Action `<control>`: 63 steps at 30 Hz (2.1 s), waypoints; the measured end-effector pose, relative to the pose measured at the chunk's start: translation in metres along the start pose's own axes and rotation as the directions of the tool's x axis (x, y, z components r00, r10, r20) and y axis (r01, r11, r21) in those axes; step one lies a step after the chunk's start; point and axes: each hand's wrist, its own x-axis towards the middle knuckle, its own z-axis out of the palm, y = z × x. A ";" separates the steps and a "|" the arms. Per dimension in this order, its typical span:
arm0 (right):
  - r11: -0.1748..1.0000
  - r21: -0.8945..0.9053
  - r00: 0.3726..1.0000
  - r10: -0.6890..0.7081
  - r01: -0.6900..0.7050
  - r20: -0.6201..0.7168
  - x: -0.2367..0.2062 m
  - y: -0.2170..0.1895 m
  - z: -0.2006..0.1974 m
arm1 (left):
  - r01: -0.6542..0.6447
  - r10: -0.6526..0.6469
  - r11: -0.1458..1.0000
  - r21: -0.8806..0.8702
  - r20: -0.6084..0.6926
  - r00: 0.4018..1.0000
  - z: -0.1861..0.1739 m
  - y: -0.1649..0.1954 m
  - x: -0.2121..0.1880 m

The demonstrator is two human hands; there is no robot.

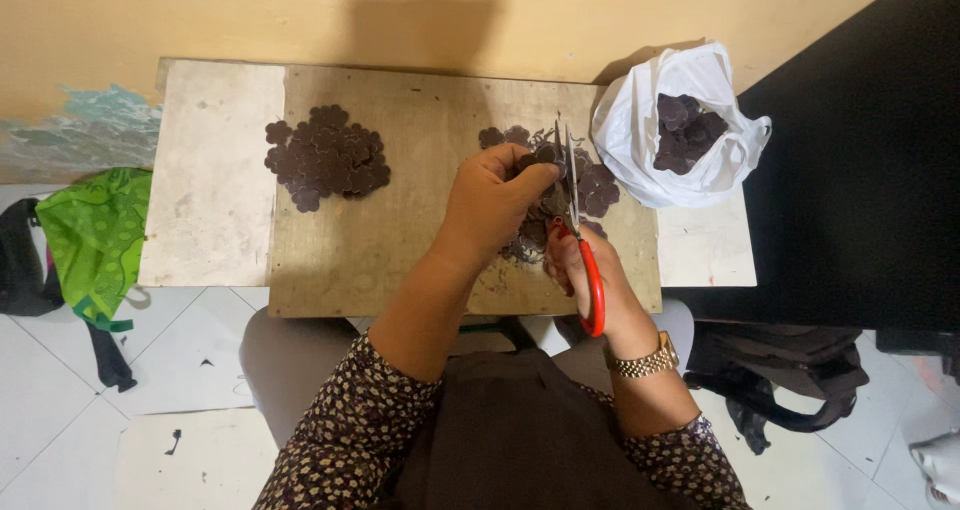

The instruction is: The person uses red-handled scissors to cut dark brown material into small flower-like shapes on a wooden board. Cut pieces are placed into a white plastic bag while scraps remain on the board.

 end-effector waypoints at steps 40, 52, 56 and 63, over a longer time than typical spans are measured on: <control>0.986 0.152 0.993 -0.083 0.070 0.081 -0.002 -0.010 0.002 | 0.110 -0.107 0.993 -0.029 0.092 0.990 -0.003 0.002 -0.002; 0.995 0.097 0.998 -0.023 0.017 0.063 -0.002 -0.007 0.001 | 0.062 -0.061 0.998 -0.022 0.074 0.995 -0.006 -0.001 0.000; 0.998 0.051 0.993 -0.053 0.048 0.110 -0.003 -0.014 -0.004 | 0.041 -0.038 0.999 -0.026 0.121 0.992 -0.007 0.000 0.000; 0.992 0.099 0.990 -0.087 0.076 0.112 -0.003 -0.018 -0.004 | 0.051 -0.062 0.995 0.085 0.125 0.990 -0.007 0.003 0.003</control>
